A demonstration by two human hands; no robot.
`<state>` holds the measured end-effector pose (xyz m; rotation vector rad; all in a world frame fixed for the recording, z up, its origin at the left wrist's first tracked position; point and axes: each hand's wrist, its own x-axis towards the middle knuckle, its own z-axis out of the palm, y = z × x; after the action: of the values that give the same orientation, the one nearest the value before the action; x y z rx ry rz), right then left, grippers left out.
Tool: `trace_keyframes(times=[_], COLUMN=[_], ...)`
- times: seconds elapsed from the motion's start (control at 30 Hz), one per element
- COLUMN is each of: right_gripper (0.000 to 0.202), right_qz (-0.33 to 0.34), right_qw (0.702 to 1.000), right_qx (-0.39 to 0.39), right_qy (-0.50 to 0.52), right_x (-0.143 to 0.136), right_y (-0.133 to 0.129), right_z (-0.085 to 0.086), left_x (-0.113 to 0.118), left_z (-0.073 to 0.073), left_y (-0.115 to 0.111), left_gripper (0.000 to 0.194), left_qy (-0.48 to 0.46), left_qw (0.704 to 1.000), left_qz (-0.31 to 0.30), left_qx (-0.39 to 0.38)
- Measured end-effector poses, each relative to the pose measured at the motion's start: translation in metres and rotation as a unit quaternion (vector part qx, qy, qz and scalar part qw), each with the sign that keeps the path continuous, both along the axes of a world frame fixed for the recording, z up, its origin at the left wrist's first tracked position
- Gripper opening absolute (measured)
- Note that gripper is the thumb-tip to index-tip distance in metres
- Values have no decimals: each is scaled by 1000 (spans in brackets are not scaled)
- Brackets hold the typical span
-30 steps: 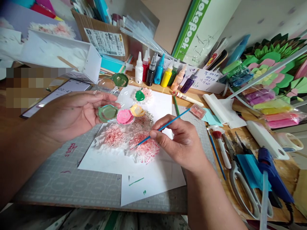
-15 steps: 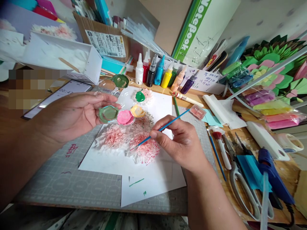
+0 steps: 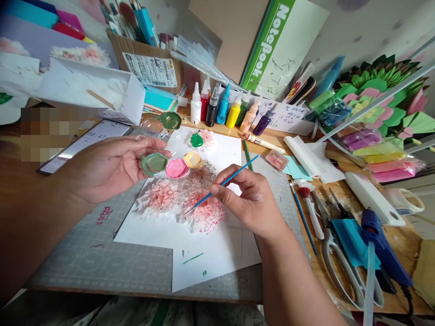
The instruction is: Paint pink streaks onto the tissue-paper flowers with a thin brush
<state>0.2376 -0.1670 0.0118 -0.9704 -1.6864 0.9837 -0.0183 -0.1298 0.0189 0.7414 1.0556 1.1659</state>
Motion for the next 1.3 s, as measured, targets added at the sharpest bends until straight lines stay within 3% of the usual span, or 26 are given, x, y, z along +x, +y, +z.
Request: trace_keyframes(times=[0.17, 0.3, 1.3], right_gripper=[10, 7, 12], right_qz=[16, 9, 10], right_qw=[999, 1000, 999], right_qx=[16, 20, -30], right_qy=[-26, 18, 33], right_x=[1, 7, 7], right_y=[-3, -3, 4], right_z=[4, 2, -5], left_x=[-3, -4, -2], left_z=[1, 0, -1], left_y=[-2, -1, 0], left_gripper=[14, 14, 14], left_qy=[-2, -3, 4], left_qw=[1000, 1000, 1000], left_qz=[-13, -10, -9], left_qx=[-14, -5, -3])
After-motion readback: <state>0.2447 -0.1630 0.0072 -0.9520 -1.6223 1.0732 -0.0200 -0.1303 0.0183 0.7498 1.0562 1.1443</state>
